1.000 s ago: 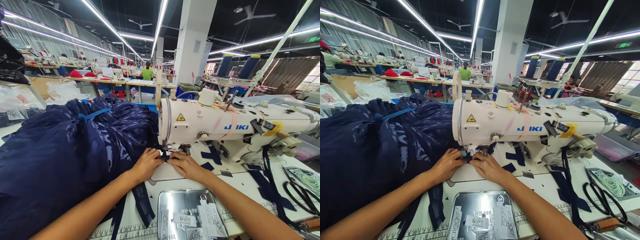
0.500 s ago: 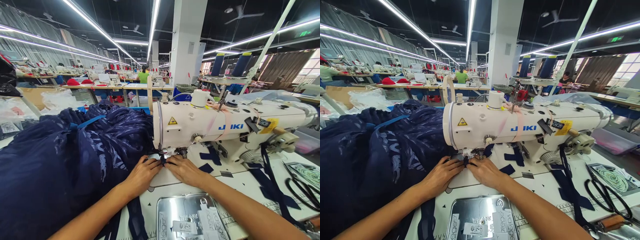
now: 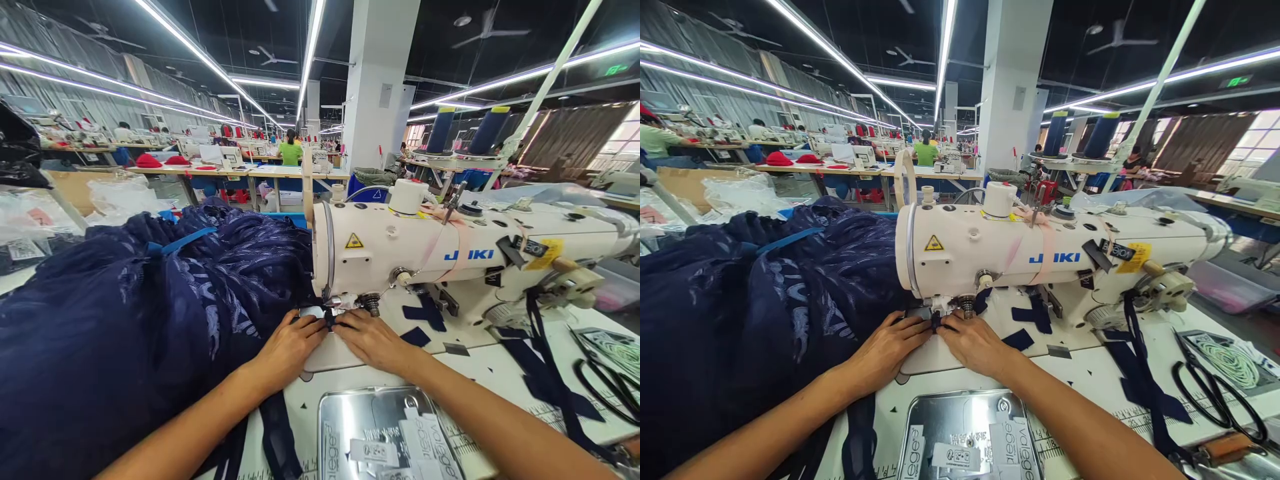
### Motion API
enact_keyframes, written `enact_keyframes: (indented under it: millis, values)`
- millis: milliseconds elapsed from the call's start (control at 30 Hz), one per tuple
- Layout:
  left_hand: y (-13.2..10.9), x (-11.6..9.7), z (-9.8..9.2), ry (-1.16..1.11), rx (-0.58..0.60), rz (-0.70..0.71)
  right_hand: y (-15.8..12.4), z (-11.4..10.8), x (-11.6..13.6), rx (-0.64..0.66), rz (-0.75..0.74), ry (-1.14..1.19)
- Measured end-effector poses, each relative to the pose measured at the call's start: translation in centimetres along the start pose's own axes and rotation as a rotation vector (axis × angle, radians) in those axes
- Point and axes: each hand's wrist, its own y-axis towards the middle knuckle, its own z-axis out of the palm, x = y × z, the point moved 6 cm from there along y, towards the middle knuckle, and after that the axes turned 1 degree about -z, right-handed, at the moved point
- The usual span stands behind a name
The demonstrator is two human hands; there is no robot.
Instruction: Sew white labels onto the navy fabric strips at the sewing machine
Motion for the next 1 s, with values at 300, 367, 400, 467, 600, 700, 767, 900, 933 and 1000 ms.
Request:
enact_keyframes:
  millis: [300,367,400,467,600,700,767,900,933,1000]
  values:
    - [0.1,0.2,0.0,0.000,0.024,-0.007,-0.1,0.3,0.0,-0.007,0.006,0.005]
    - [0.1,0.3,0.1,0.000,0.027,-0.008,0.0,0.3,0.0,0.008,0.017,0.008]
    - [0.1,0.4,0.1,-0.001,0.027,-0.009,0.0,0.4,-0.1,0.019,0.025,0.007]
    - [0.2,0.5,0.2,0.001,0.029,-0.013,0.1,0.5,-0.2,0.043,0.044,0.002]
    - [0.5,1.1,0.3,0.012,0.041,-0.027,0.1,0.7,-0.5,0.066,0.088,0.008]
    - [0.9,1.6,0.3,0.020,0.055,-0.039,0.0,0.9,-1.0,0.087,0.132,0.053]
    - [1.1,1.9,0.3,0.025,0.066,-0.044,-0.1,1.2,-1.3,0.106,0.159,0.090]
    - [1.5,1.7,-0.1,0.052,0.025,-0.026,-0.2,1.5,-2.0,0.102,0.196,0.144]
    - [1.5,1.5,-0.3,0.070,-0.003,-0.024,-0.2,1.6,-2.2,0.098,0.216,0.147]
    - [1.5,1.0,-0.8,0.143,-0.051,-0.056,-0.1,1.8,-2.7,0.096,0.276,0.117]
